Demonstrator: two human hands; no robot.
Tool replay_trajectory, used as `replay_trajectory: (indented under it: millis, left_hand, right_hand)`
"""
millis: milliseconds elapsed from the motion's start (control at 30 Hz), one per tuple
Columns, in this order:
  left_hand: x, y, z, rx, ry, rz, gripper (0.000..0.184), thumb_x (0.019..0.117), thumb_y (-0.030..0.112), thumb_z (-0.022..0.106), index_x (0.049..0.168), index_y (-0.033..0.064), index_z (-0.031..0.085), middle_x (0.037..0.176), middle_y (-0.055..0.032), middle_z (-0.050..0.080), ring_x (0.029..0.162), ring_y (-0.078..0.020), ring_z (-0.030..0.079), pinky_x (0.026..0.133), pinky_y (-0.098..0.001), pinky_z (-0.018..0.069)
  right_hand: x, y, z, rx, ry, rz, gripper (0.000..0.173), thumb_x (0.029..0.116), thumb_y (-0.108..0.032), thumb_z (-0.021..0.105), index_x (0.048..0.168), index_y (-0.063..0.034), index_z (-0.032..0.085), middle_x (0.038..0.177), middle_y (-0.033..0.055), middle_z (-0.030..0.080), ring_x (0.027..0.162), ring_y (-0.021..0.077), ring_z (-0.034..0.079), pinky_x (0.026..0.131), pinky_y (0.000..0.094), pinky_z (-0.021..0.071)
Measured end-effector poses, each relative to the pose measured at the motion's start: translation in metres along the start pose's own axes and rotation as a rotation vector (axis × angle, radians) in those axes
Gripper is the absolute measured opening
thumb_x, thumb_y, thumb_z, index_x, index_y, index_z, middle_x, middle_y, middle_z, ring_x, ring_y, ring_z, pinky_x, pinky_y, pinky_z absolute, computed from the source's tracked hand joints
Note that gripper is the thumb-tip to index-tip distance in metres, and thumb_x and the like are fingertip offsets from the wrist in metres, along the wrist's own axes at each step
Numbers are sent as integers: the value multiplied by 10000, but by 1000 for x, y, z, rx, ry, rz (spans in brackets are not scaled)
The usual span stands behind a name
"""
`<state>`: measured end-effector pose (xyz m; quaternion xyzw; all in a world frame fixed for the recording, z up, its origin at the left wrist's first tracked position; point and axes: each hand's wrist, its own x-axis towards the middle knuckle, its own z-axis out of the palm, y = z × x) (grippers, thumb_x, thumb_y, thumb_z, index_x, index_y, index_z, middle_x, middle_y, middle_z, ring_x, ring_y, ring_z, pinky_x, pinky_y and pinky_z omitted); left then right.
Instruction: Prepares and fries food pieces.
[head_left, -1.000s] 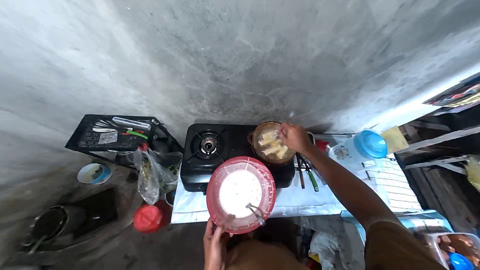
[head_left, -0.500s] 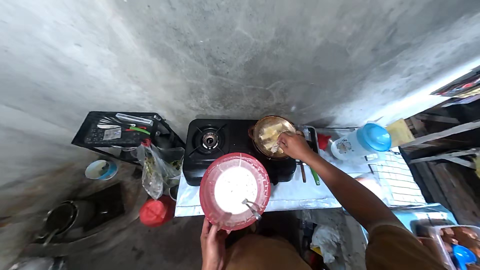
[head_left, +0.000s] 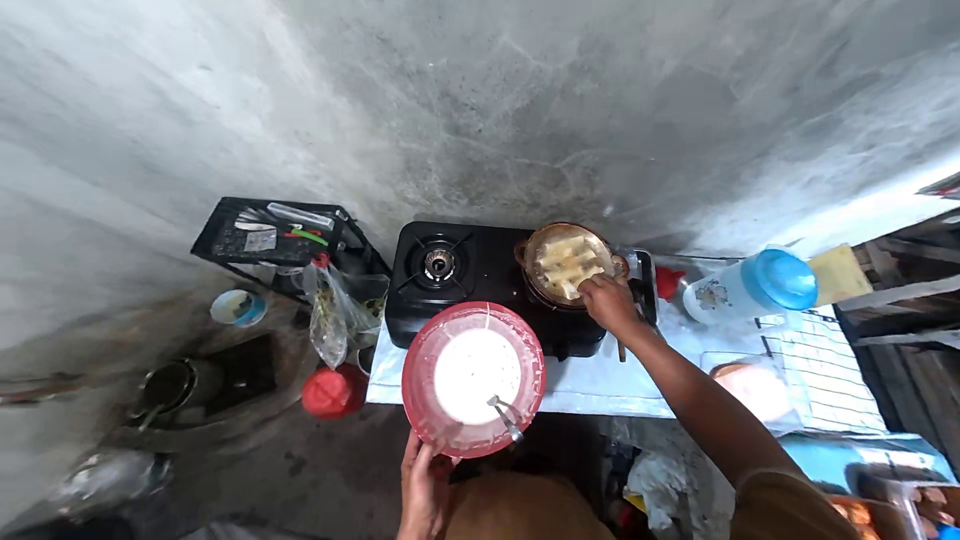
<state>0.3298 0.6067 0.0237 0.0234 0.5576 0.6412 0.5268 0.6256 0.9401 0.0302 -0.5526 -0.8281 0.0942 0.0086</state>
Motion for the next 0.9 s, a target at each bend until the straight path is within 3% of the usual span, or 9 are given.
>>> replay_trajectory:
  millis: [167, 333, 467, 567, 667, 733, 800, 833, 900]
  left_hand:
    - [-16, 6, -29, -68, 57, 20, 460, 922, 191, 529, 1363, 69, 483, 1041, -157, 726, 879, -263, 742, 726, -430, 639]
    - [-31, 27, -68, -107, 131, 75, 447, 929, 153, 504, 1360, 44, 464, 1024, -152, 720, 873, -262, 733, 720, -431, 635]
    - [-51, 53, -116, -196, 260, 110, 450, 958, 136, 503, 1397, 50, 456, 967, -138, 690, 836, -260, 707, 730, -446, 620]
    - [-61, 68, -162, -310, 331, 164, 474, 972, 136, 500, 1436, 63, 434, 985, -155, 699, 843, -279, 725, 753, -456, 633]
    - [-74, 80, -218, -420, 418, 215, 503, 971, 136, 515, 1462, 66, 429, 1064, -187, 695, 886, -303, 723, 793, -480, 623]
    - [-85, 88, -264, -456, 506, 248, 508, 969, 148, 535, 1463, 73, 439, 1058, -183, 695, 876, -289, 717, 770, -468, 620]
    - [-96, 101, -314, -475, 598, 279, 515, 970, 156, 552, 1471, 86, 453, 1057, -188, 698, 868, -286, 714, 744, -457, 620]
    - [-102, 110, -339, -499, 633, 293, 524, 983, 144, 553, 1492, 93, 439, 1092, -205, 688, 902, -312, 712, 774, -485, 617]
    - [-114, 128, -385, -577, 695, 369, 543, 972, 126, 556, 1498, 86, 426, 1135, -233, 682, 949, -358, 718, 818, -529, 619]
  right_hand:
    - [-1, 5, 15, -93, 210, -72, 135, 956, -128, 649, 1015, -95, 766, 1031, 144, 750, 1042, 391, 688, 961, 664, 466]
    - [-24, -7, -8, -57, 218, 29, 271, 998, -254, 586, 1141, -123, 775, 1192, 177, 729, 1187, 446, 639, 993, 716, 448]
    - [-49, -105, -17, 128, 374, -50, 362, 1071, -279, 501, 1240, -47, 722, 1227, 277, 680, 1196, 496, 614, 1030, 657, 454]
    - [-68, -191, 20, 302, 386, -227, 370, 1077, -259, 503, 1255, -6, 705, 1192, 293, 680, 1156, 484, 629, 1043, 603, 470]
    - [-100, -299, 77, 434, 74, -423, 398, 1062, -249, 536, 1347, 9, 642, 1197, 289, 675, 1105, 460, 654, 979, 615, 512]
    - [-125, -365, 127, 514, -301, -570, 436, 1039, -246, 583, 1401, -3, 596, 1147, 226, 706, 1008, 365, 700, 896, 574, 569]
    - [-140, -422, 167, 515, -775, -693, 477, 1031, -279, 615, 1424, -11, 577, 1181, 183, 718, 1061, 295, 705, 966, 512, 568]
    - [-146, -451, 171, 509, -969, -745, 490, 1037, -270, 612, 1425, 25, 566, 1216, 207, 709, 1102, 279, 700, 999, 444, 560]
    - [-174, -535, 108, 578, -1183, -732, 408, 1013, -64, 589, 1265, 253, 540, 1152, 420, 634, 1025, 391, 686, 891, 353, 572]
